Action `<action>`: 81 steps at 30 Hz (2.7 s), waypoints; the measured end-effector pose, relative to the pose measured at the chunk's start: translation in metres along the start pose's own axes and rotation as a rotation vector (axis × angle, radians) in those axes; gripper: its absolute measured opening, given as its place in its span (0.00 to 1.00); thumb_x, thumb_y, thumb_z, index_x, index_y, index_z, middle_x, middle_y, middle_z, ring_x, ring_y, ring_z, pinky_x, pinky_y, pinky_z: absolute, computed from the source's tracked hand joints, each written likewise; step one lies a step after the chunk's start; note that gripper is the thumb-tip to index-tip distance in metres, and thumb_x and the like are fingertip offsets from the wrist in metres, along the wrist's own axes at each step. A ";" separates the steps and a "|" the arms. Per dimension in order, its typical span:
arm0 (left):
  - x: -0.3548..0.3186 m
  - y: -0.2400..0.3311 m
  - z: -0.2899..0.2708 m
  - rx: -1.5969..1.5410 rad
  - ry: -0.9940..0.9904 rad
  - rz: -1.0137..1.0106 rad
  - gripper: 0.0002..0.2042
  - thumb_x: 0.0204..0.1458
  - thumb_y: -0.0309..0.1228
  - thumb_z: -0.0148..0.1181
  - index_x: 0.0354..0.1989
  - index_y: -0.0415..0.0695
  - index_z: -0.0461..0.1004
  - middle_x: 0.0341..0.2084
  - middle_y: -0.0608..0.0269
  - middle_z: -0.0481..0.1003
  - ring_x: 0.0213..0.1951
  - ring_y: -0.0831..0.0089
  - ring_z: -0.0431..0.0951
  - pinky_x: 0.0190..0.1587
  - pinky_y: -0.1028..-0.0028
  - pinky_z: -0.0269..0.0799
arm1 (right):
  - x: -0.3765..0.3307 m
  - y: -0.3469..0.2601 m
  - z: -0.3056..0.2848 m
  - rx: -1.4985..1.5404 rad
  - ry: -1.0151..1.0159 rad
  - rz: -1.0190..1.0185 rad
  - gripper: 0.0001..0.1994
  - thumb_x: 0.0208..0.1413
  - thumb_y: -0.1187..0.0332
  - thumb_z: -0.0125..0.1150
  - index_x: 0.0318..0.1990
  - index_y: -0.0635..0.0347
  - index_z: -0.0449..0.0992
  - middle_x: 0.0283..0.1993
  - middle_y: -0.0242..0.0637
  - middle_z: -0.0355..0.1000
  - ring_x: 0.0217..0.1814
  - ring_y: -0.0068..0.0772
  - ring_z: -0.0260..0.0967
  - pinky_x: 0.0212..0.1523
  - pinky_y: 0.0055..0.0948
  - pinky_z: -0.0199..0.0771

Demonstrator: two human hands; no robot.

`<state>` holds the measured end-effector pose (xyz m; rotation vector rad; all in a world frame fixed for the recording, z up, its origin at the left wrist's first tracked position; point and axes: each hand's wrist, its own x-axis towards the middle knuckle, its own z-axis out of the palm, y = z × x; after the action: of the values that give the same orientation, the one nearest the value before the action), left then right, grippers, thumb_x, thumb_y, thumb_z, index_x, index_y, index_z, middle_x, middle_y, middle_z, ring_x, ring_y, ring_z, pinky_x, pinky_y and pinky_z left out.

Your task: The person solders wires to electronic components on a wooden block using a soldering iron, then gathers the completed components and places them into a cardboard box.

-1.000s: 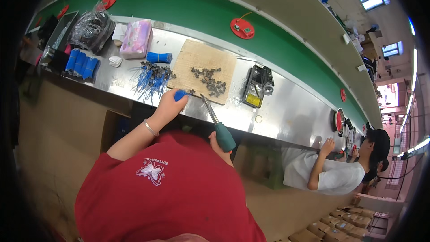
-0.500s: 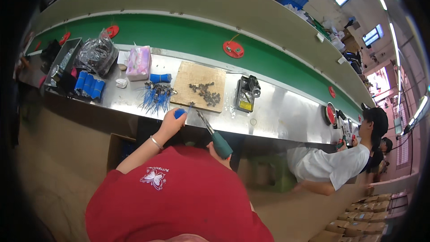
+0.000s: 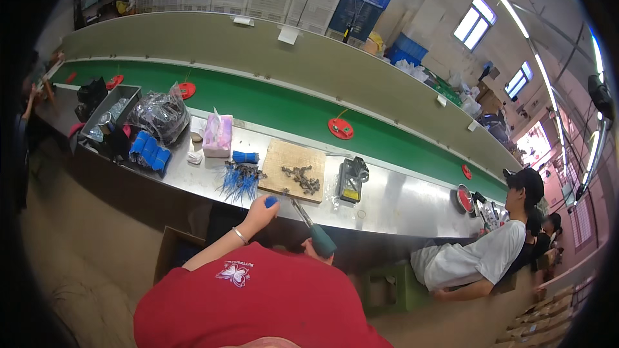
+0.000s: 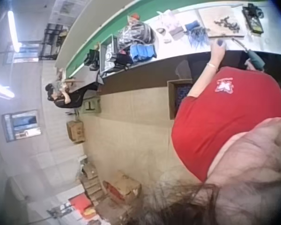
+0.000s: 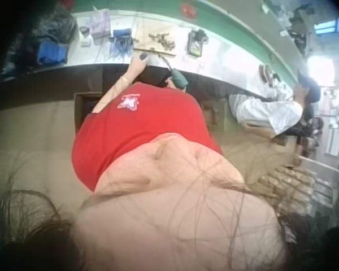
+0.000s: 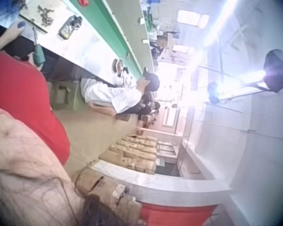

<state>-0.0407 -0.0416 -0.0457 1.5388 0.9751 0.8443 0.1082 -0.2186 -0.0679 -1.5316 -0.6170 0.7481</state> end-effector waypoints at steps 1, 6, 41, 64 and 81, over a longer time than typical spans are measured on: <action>0.000 0.000 0.000 -0.001 0.028 0.049 0.11 0.51 0.34 0.59 0.26 0.37 0.72 0.16 0.56 0.74 0.21 0.66 0.77 0.28 0.68 0.70 | 0.002 0.000 0.000 -0.032 -0.038 -0.031 0.03 0.52 0.73 0.64 0.28 0.57 0.78 0.21 0.23 0.69 0.21 0.14 0.64 0.24 0.19 0.60; 0.001 -0.002 0.000 -0.021 0.003 0.000 0.12 0.51 0.34 0.58 0.27 0.36 0.72 0.16 0.56 0.75 0.21 0.66 0.77 0.28 0.68 0.70 | 0.003 -0.007 -0.005 -0.056 -0.019 -0.037 0.03 0.52 0.74 0.64 0.28 0.57 0.78 0.20 0.23 0.68 0.21 0.13 0.63 0.23 0.18 0.59; 0.014 0.016 -0.011 -0.219 -0.184 -0.352 0.08 0.58 0.31 0.56 0.30 0.41 0.68 0.16 0.69 0.69 0.18 0.82 0.67 0.22 0.80 0.62 | 0.081 -0.035 -0.027 -0.002 -0.044 -0.085 0.03 0.60 0.76 0.54 0.35 0.61 0.73 0.19 0.26 0.64 0.18 0.14 0.59 0.20 0.17 0.58; 0.074 0.049 0.001 0.477 -0.268 0.082 0.10 0.51 0.29 0.63 0.41 0.41 0.75 0.33 0.48 0.78 0.35 0.50 0.79 0.37 0.65 0.74 | 0.102 -0.025 -0.036 0.141 -0.100 0.035 0.01 0.57 0.78 0.57 0.34 0.62 0.73 0.26 0.29 0.68 0.23 0.16 0.64 0.25 0.18 0.65; 0.073 0.058 0.000 0.592 -0.418 0.000 0.11 0.53 0.37 0.57 0.42 0.48 0.74 0.29 0.45 0.77 0.35 0.47 0.78 0.38 0.56 0.73 | 0.106 -0.035 -0.044 -0.010 -0.100 0.187 0.07 0.55 0.74 0.60 0.25 0.58 0.73 0.18 0.27 0.69 0.19 0.18 0.66 0.22 0.22 0.66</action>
<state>-0.0018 0.0202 0.0127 2.1078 0.9524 0.2048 0.2115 -0.1634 -0.0425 -1.5831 -0.5565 0.9702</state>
